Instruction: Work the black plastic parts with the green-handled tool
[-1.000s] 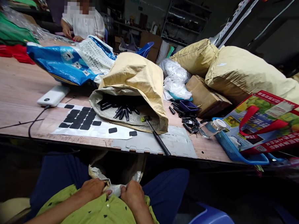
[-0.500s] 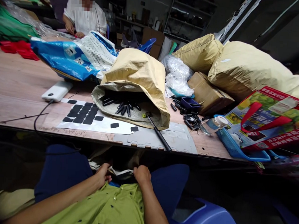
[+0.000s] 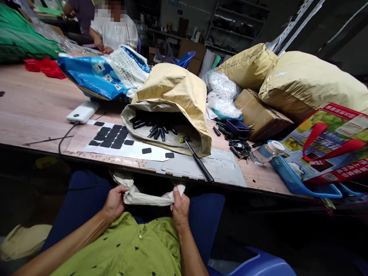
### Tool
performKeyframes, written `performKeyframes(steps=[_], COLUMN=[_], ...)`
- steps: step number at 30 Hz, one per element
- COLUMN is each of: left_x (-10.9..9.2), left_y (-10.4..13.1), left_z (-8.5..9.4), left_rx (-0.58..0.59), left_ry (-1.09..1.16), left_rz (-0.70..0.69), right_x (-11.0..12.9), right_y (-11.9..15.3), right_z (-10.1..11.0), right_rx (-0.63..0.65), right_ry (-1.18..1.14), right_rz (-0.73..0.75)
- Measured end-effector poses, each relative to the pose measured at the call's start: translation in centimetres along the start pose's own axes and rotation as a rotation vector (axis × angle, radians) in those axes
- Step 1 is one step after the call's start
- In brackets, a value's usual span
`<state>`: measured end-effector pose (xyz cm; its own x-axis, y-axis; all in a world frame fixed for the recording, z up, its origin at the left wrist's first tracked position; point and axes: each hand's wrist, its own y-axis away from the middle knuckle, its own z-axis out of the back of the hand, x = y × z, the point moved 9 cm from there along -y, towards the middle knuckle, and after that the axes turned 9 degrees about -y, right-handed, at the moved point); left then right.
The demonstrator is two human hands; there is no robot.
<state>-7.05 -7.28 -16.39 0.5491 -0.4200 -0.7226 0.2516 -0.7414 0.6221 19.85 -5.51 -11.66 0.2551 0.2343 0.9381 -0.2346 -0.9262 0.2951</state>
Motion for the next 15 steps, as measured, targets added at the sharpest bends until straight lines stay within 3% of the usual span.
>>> performKeyframes(steps=[7,15], left_x=[1.0,0.4], left_y=[1.3,3.0], left_z=[0.5,-0.5], left_rx=[-0.016,-0.038], left_ry=[0.114,-0.004], left_rz=[0.053,0.055], right_x=[0.6,1.8], right_y=[-0.5,-1.1], right_z=[0.2,1.1], right_rx=[-0.059,-0.080], right_ry=[0.023,0.174], right_rz=[-0.003,0.070])
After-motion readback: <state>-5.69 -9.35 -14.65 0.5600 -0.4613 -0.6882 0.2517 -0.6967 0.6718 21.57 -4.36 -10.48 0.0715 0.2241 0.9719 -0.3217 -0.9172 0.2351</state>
